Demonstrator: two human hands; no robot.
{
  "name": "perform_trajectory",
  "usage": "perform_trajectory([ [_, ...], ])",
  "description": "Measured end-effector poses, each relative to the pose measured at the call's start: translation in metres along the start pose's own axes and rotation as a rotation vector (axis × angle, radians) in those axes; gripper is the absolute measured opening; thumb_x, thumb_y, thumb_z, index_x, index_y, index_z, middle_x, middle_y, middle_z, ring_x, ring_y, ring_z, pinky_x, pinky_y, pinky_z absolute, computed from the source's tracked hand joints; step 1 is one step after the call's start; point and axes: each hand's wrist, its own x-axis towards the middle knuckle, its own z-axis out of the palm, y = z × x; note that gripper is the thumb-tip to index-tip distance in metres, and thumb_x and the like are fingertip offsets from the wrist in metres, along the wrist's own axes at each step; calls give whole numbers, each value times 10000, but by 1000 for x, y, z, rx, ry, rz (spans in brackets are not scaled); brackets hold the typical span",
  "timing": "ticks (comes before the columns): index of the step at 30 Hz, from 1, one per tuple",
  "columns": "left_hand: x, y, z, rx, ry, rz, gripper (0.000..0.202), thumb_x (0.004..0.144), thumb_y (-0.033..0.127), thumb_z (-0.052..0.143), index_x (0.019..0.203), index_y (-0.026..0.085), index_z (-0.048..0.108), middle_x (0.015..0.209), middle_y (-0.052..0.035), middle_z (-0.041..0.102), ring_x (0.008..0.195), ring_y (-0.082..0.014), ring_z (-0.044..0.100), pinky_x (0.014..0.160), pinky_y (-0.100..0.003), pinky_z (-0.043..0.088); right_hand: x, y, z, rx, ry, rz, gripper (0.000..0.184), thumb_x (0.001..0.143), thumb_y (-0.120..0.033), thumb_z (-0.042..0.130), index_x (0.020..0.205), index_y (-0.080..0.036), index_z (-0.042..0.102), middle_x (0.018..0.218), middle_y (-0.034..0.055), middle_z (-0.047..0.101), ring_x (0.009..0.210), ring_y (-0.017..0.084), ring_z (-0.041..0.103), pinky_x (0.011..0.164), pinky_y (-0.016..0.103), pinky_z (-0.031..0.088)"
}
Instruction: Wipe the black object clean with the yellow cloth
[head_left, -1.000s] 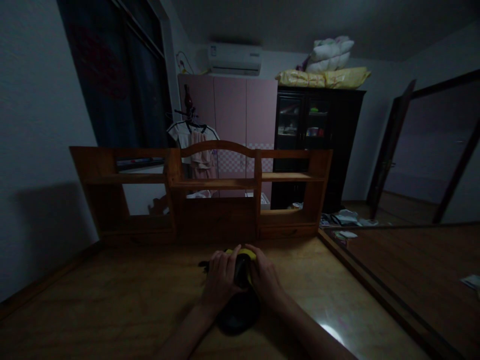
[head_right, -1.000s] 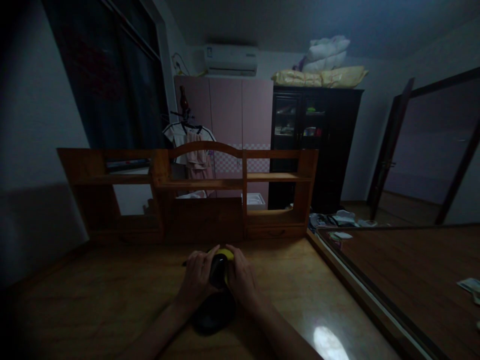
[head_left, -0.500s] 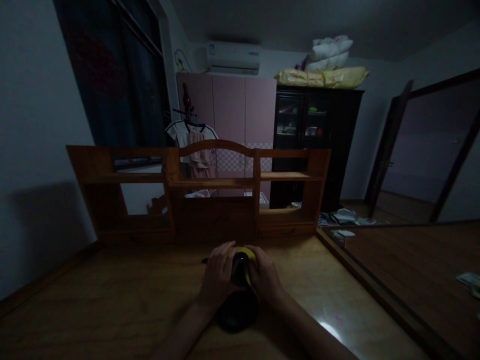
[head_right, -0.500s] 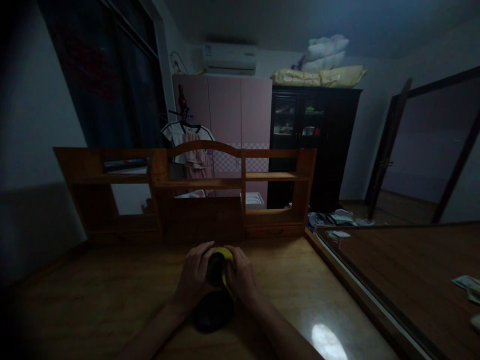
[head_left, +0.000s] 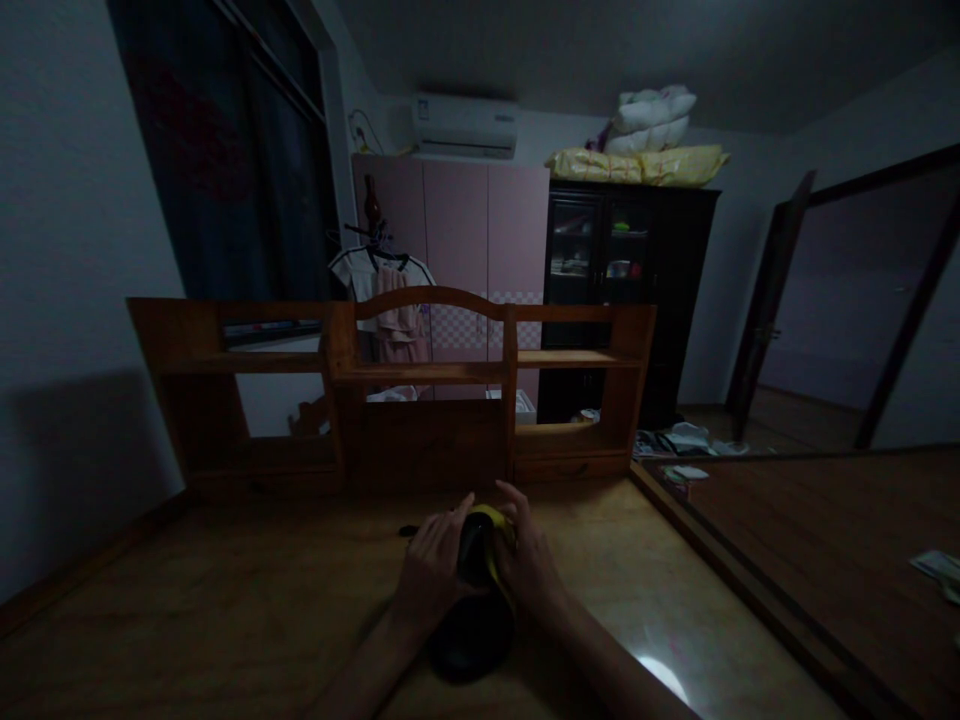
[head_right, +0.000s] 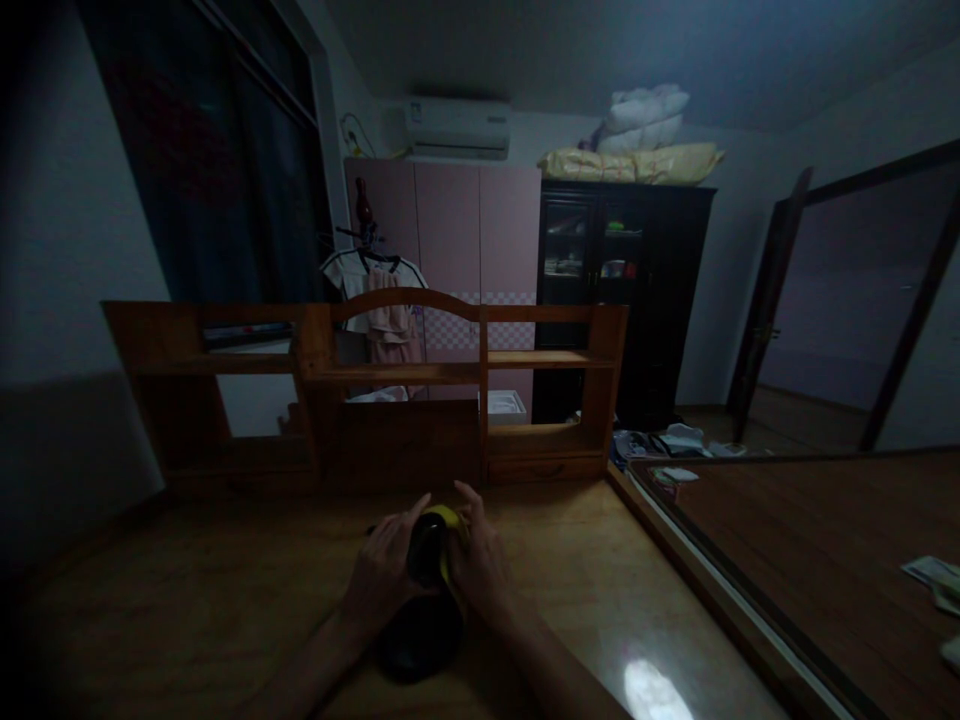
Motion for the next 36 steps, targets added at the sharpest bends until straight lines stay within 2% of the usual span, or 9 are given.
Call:
perform_trajectory([
  [5,-4,-1,3,33,27,21,913,633,498,764,1381,193,341,1082,-131,588,995,-309,571,896,-455,462,0,0,-6,-43,-77,-81,744,761,-10,418,1444,-257,258,1077,47,616,827,154,602,789,296,519],
  [10,-5,-2,6,28,31,22,890,601,453,793,1345,195,378,1083,-135,586,1005,-325,564,908,-486,454,1,-3,-9,-70,-122,-108,728,778,-15,396,1444,-281,267,1250,56,555,962,171,592,870,325,496],
  [16,-2,3,1,-56,30,-46,915,611,406,792,1352,134,328,1189,-155,578,1065,-305,545,936,-462,454,2,-4,-6,-48,-72,-78,729,784,-35,424,1451,-257,230,1021,32,617,799,152,596,773,294,514],
  [22,-8,2,6,-59,90,-90,840,623,392,790,1296,119,369,1195,-153,575,1098,-300,540,925,-446,472,1,-3,-5,-15,-42,-51,661,833,-79,420,1441,-258,232,1022,31,611,808,156,602,760,286,506],
  [24,-10,2,8,-45,103,-68,806,664,385,765,1306,112,362,1198,-156,574,1118,-300,529,943,-452,458,1,-4,-6,-16,-45,-45,646,831,-84,425,1430,-253,255,1066,40,605,844,160,605,776,287,502],
  [27,-10,3,8,-23,110,4,716,766,391,676,1330,102,344,1195,-162,580,1131,-290,528,969,-447,435,1,-5,-10,-18,-73,-81,583,789,-105,492,1348,-230,383,1137,52,593,961,189,593,851,305,482],
  [30,-8,4,6,-2,85,80,655,852,402,566,1372,104,303,1218,-161,580,1146,-276,528,1001,-442,400,4,-6,-14,-7,-87,-93,436,779,-136,521,1207,-214,495,1092,42,618,979,203,591,856,298,470],
  [36,-2,3,3,25,48,122,644,880,416,514,1387,84,297,1256,-169,568,1150,-271,525,1010,-440,380,7,-1,-19,-3,-91,-61,341,806,-171,523,1144,-213,510,1020,31,639,912,198,607,788,276,466],
])
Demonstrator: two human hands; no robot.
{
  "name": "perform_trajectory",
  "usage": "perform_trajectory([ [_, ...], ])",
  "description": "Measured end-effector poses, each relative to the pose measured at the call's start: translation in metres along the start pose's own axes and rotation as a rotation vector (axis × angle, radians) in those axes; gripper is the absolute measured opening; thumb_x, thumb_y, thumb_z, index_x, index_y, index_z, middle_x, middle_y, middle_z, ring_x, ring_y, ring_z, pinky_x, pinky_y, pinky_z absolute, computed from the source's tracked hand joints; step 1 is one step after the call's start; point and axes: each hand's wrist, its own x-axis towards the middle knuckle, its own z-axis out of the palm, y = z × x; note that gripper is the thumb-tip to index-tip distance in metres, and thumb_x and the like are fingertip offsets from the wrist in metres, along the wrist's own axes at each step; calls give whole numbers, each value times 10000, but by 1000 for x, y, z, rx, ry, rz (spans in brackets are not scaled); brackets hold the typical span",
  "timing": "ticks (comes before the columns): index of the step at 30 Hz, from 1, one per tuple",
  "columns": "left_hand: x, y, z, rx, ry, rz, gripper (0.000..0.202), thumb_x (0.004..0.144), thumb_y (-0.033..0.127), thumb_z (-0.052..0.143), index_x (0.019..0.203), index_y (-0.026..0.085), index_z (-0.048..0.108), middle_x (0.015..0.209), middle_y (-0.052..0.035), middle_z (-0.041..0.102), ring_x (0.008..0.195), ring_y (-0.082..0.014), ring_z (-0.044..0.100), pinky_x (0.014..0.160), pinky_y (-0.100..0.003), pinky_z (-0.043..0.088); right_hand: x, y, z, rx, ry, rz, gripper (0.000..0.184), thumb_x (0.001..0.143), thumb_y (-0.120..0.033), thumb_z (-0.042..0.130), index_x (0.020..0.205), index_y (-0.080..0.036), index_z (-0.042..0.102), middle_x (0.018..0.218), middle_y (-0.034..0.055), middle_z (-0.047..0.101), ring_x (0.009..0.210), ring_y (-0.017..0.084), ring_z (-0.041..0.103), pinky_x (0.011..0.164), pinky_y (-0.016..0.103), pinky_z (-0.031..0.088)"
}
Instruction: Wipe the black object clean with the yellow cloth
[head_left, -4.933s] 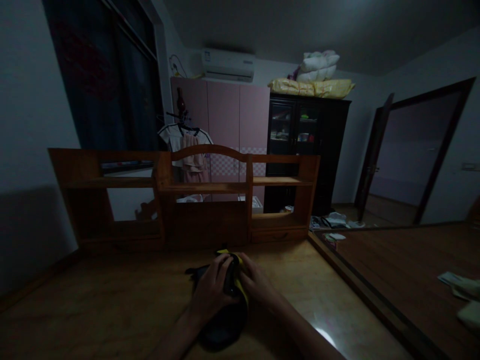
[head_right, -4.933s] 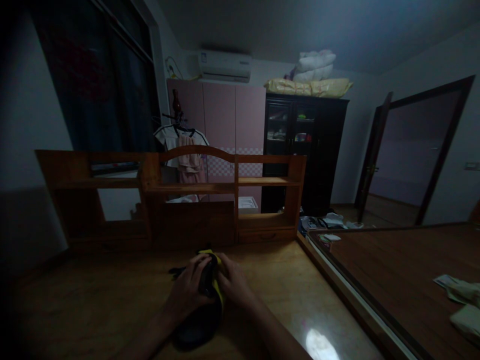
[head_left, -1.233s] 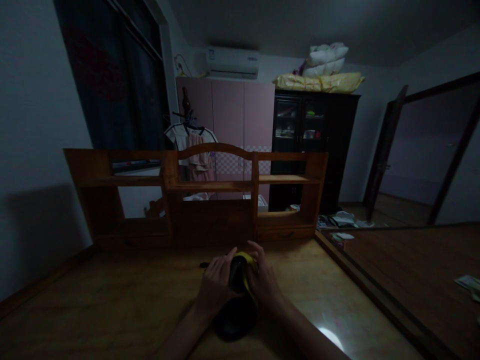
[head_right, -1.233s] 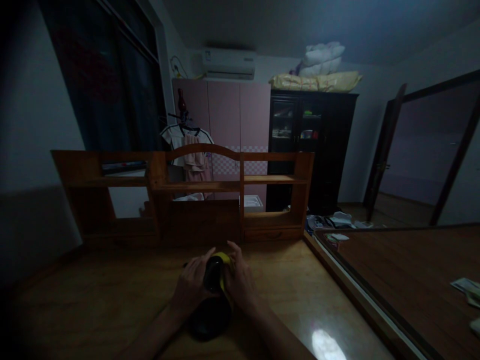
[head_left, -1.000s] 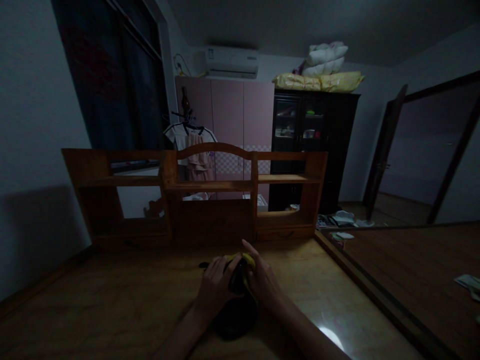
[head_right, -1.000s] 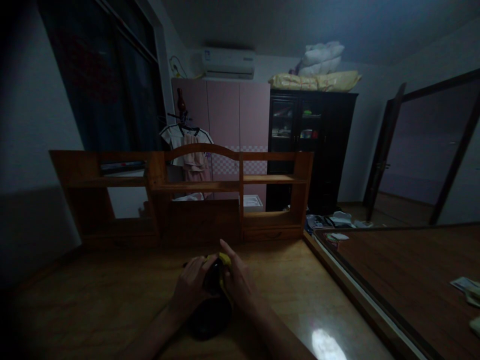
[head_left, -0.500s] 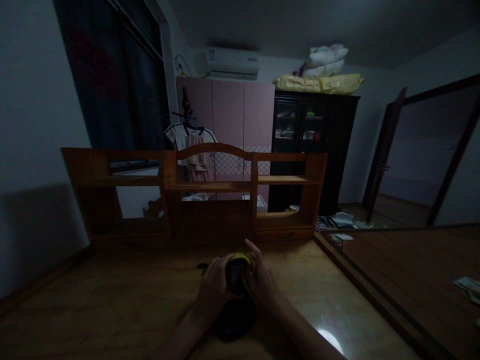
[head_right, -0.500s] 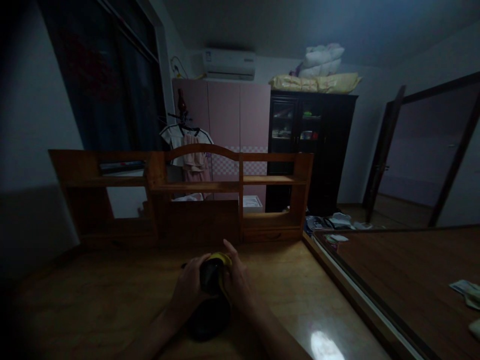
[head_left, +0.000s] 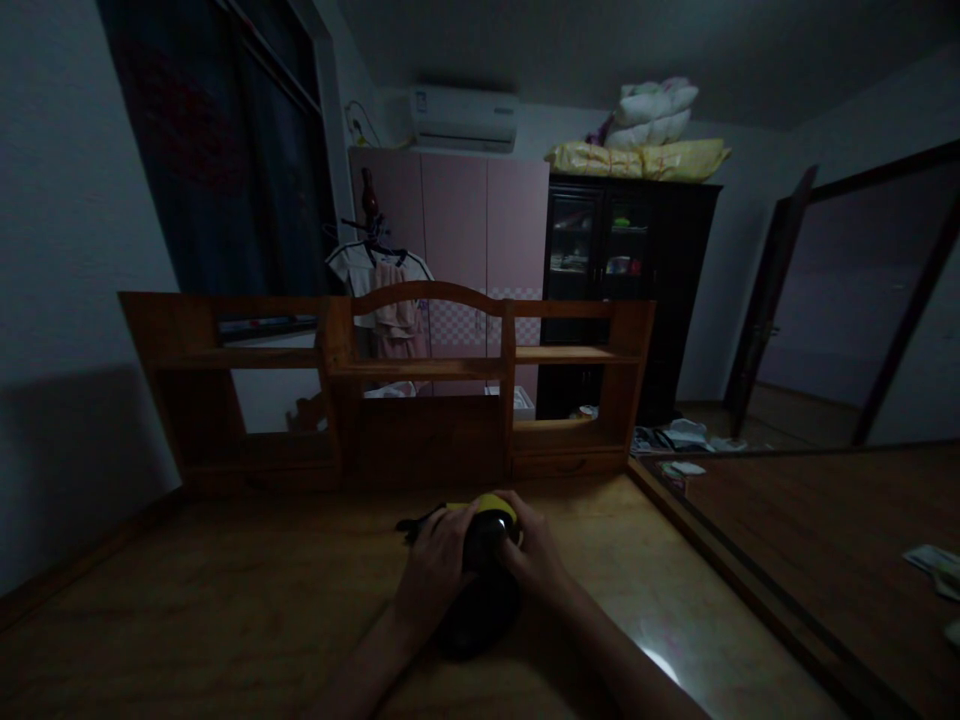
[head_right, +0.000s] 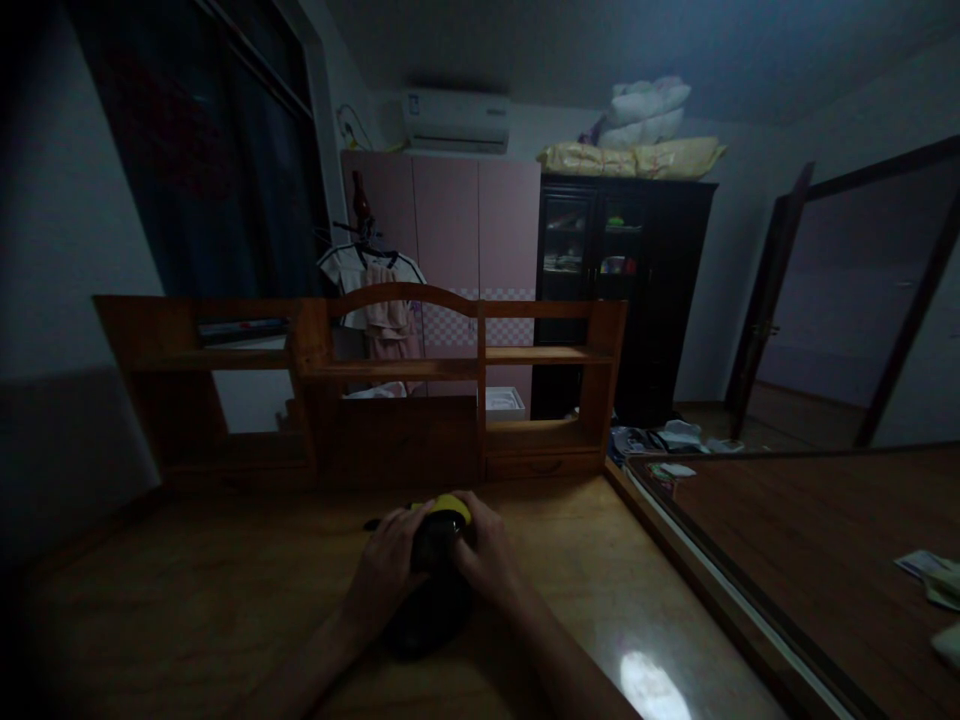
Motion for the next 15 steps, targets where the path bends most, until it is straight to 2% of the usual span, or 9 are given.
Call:
perform_trajectory([
  [7,3,0,-2,19,17,-38,621,791,394,622,1284,79,412,1176,-172,586,1103,-297,534,1008,-478,378,-2,1,7,19,-31,56,245,807,-150,509,1045,-199,538,884,0,636,785,160,599,682,224,439],
  [15,6,3,-6,73,73,-67,433,764,358,593,1109,114,502,1056,-151,605,1033,-298,560,986,-494,406,1,-4,5,14,-49,71,244,763,-127,507,993,-192,554,830,-15,616,736,149,567,657,214,414],
])
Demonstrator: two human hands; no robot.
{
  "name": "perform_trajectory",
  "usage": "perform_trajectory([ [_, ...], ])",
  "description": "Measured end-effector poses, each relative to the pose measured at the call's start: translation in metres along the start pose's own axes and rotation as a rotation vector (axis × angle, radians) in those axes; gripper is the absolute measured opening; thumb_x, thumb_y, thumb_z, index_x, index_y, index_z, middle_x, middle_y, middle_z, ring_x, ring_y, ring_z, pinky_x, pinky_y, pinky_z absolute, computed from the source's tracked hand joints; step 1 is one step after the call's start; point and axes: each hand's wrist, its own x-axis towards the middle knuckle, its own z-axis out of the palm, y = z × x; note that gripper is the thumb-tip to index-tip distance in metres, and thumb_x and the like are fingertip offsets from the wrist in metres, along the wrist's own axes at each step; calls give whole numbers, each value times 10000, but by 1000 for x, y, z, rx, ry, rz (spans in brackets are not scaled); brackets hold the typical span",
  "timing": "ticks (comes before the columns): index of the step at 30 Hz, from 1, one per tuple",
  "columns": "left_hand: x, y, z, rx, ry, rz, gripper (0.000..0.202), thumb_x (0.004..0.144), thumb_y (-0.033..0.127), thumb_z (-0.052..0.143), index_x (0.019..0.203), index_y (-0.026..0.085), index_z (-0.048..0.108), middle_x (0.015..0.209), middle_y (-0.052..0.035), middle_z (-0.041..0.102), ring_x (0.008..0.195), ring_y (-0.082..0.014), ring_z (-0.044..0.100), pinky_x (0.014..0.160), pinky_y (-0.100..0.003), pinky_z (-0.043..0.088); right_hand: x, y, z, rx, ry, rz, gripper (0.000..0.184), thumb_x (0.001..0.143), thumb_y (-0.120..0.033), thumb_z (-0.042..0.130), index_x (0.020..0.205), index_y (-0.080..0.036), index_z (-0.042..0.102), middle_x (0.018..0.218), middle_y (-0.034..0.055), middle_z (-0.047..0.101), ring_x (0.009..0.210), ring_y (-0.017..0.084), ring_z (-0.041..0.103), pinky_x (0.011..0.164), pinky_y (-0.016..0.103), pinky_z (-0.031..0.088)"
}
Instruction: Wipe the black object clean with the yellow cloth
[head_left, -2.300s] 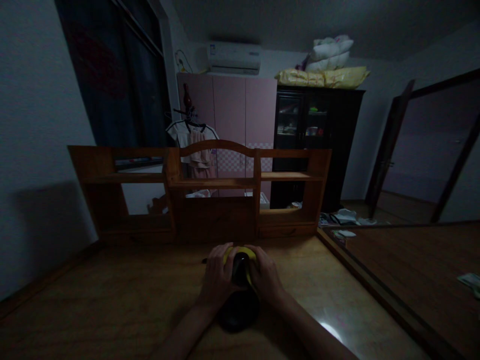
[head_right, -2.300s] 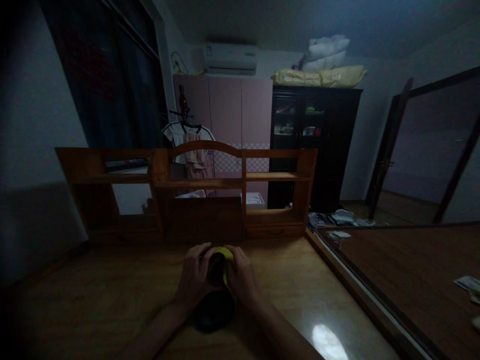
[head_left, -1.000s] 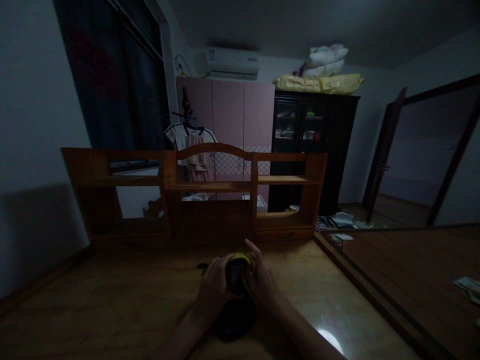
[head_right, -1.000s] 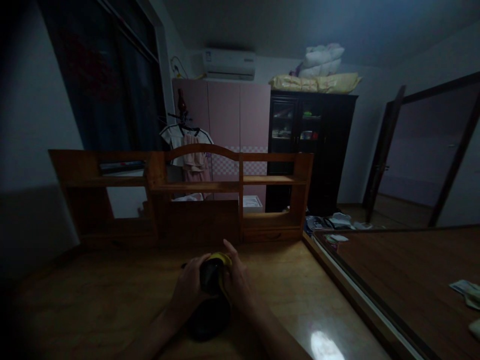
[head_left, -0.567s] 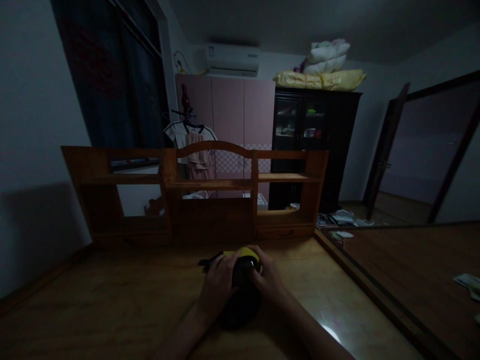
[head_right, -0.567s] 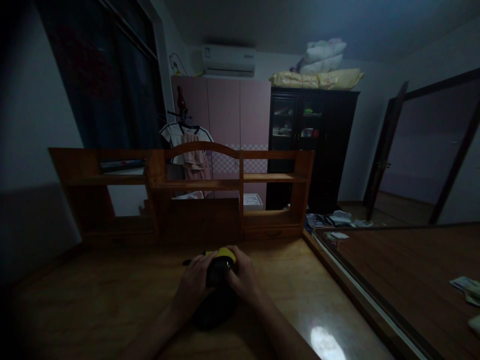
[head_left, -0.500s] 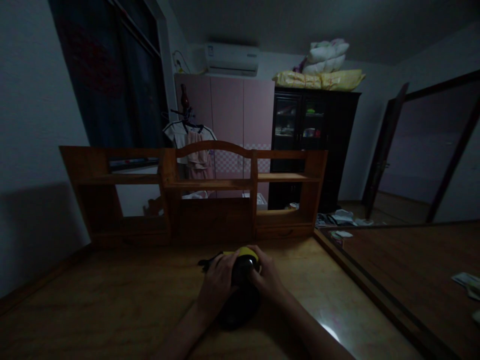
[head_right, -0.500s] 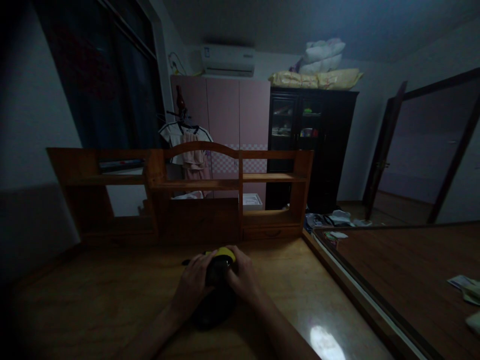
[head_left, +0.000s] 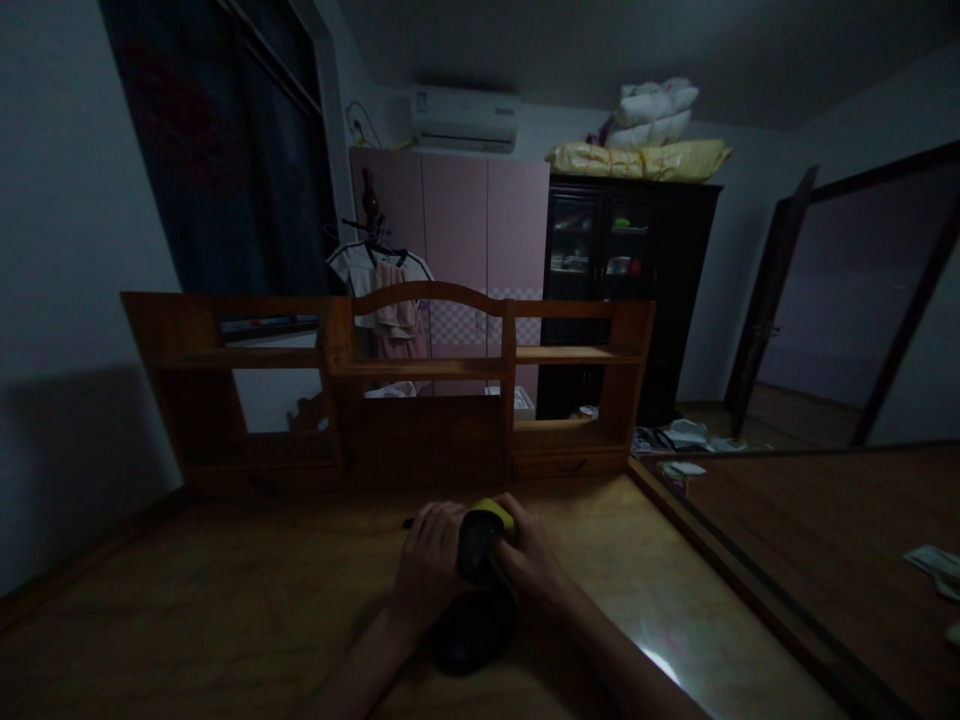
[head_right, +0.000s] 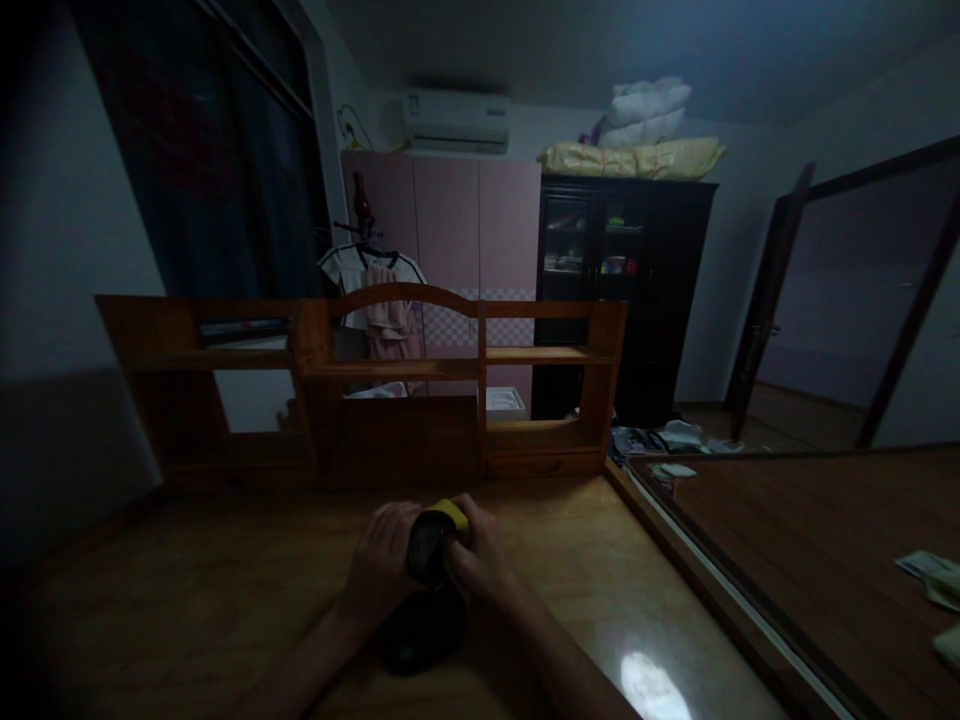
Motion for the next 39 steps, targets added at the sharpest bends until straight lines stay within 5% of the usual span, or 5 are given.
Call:
perform_trajectory([
  [12,-6,-6,8,154,-25,84,342,758,337,593,996,93,556,989,-169,594,985,-323,558,961,-532,434,0,5,-4,62,-86,53,283,685,-107,486,945,-216,504,769,-39,579,694,142,539,612,196,390],
  [20,-6,-11,5,221,-11,102,170,809,115,479,955,107,566,989,-148,589,997,-280,537,956,-517,447,-2,2,-4,-37,-70,-46,364,680,-69,492,1011,-220,478,802,-19,596,712,162,570,623,216,390],
  [28,-3,-12,-3,109,-17,20,169,822,55,452,910,170,539,986,-84,546,1005,-240,514,976,-509,438,-8,5,0,-125,-6,-113,615,640,-31,500,1215,-228,407,1023,49,593,880,204,579,749,272,454],
  [39,-3,-14,-6,68,42,-39,152,833,54,423,881,166,515,980,-86,532,991,-231,498,932,-487,459,-13,2,8,-115,19,-104,640,666,-4,453,1261,-221,368,1049,65,571,917,210,581,797,309,479],
])
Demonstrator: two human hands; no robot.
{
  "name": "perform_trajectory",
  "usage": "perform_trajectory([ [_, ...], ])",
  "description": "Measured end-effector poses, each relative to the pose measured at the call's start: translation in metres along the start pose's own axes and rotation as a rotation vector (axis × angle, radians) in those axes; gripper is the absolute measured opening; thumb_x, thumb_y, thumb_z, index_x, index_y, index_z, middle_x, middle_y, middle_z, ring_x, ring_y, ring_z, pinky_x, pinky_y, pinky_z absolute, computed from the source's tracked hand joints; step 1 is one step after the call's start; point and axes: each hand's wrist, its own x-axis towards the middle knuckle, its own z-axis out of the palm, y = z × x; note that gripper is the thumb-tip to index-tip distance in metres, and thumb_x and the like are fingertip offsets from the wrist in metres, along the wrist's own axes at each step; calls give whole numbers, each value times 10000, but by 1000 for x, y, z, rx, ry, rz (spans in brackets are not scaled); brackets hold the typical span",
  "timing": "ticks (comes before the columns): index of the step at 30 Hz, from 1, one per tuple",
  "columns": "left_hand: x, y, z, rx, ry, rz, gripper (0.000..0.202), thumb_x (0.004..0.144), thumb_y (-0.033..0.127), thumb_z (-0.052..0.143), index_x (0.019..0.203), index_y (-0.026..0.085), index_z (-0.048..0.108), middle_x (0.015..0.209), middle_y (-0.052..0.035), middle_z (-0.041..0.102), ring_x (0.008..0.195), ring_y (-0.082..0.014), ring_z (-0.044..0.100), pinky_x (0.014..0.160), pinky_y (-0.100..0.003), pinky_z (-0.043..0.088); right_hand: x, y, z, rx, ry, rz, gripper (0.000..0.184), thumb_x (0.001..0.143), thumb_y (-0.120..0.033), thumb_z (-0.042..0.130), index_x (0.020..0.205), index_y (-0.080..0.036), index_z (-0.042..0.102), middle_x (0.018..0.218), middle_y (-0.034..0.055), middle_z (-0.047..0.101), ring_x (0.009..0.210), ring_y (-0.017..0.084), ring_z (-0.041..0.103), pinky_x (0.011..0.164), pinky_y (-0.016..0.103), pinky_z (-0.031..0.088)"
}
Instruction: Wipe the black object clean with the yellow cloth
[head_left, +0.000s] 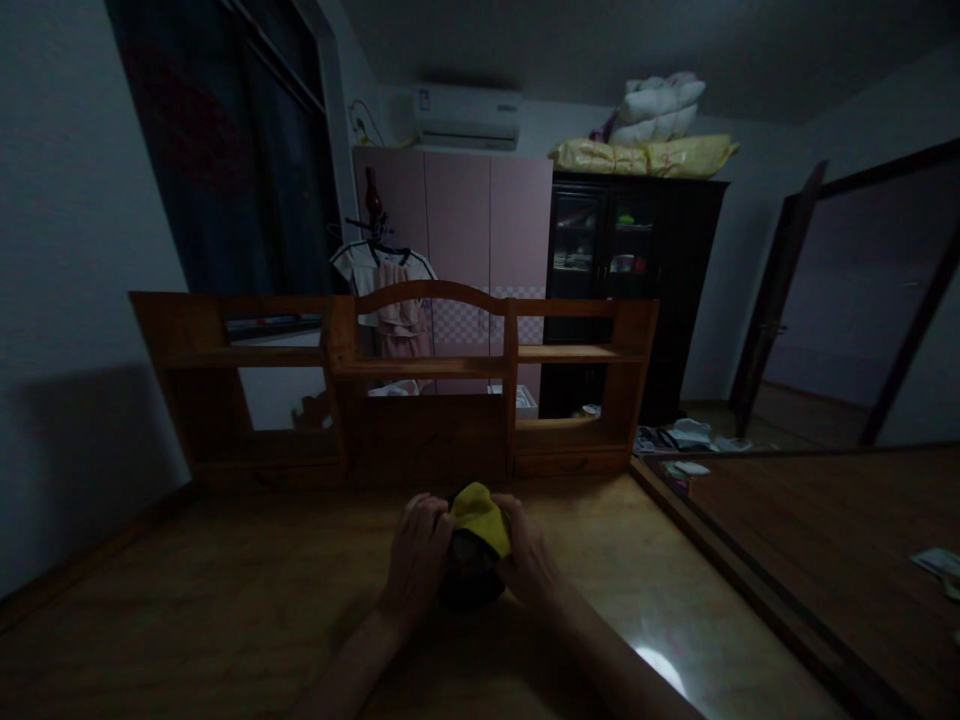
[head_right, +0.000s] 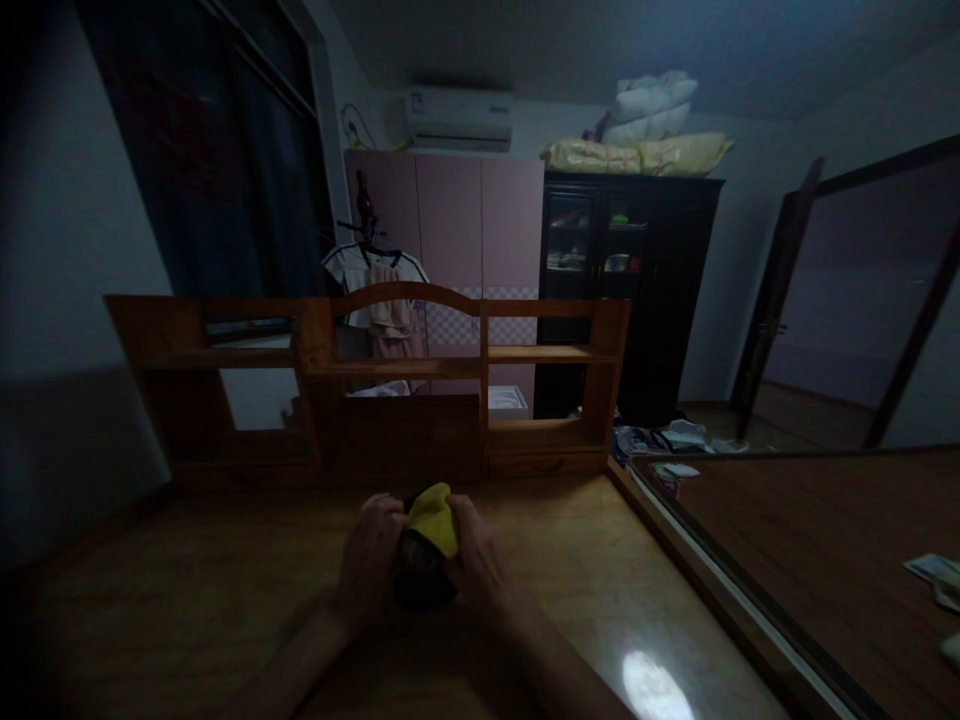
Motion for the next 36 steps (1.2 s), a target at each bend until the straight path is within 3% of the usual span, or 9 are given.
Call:
perform_trajectory([
  [6,-8,-5,9,-101,57,-39,170,795,66,474,927,173,483,1017,-94,528,998,-233,513,897,-457,474,2,0,0,-53,11,-13,641,661,-18,454,1267,-205,362,1100,90,566,935,226,582,799,330,481],
  [10,-10,-8,15,-118,100,-48,144,799,171,568,904,166,471,1016,-100,528,998,-242,516,869,-444,486,2,1,1,-27,108,75,573,675,-51,486,1217,-208,387,990,54,589,817,201,590,707,287,491],
  [13,-8,-6,16,-153,84,-111,299,785,316,650,961,144,480,1054,-122,529,1035,-262,508,891,-464,478,3,2,2,27,201,110,444,749,-100,490,1171,-203,402,957,50,595,796,194,597,673,273,494],
  [15,-5,-4,14,-176,86,-137,445,781,359,663,1109,127,471,1150,-150,512,1107,-279,491,933,-482,462,4,1,4,46,216,100,412,774,-113,488,1168,-200,404,975,57,595,818,194,601,695,279,498],
  [19,2,-1,7,-191,63,30,583,820,229,622,1337,187,357,1390,-168,373,1293,-307,375,1019,-518,411,2,-1,7,20,170,64,420,801,-118,471,1207,-193,392,992,70,592,821,197,597,717,295,497],
  [24,5,3,-3,-112,-16,197,619,847,72,539,1391,298,348,1464,-94,330,1343,-278,341,1074,-508,372,2,2,9,33,173,49,427,816,-150,480,1229,-194,379,1035,83,580,853,207,598,737,310,506],
  [28,4,6,-5,-69,-55,222,575,879,73,491,1402,269,356,1417,-81,424,1339,-252,359,1108,-483,349,2,4,8,64,187,49,444,798,-149,491,1224,-200,378,1048,79,576,891,214,590,787,330,497],
  [36,1,10,2,-97,-18,297,579,875,-1,437,1418,154,309,1362,-97,491,1347,-237,356,1117,-456,359,4,8,8,73,221,40,466,702,-94,508,1147,-200,419,989,58,580,854,204,584,761,305,487],
])
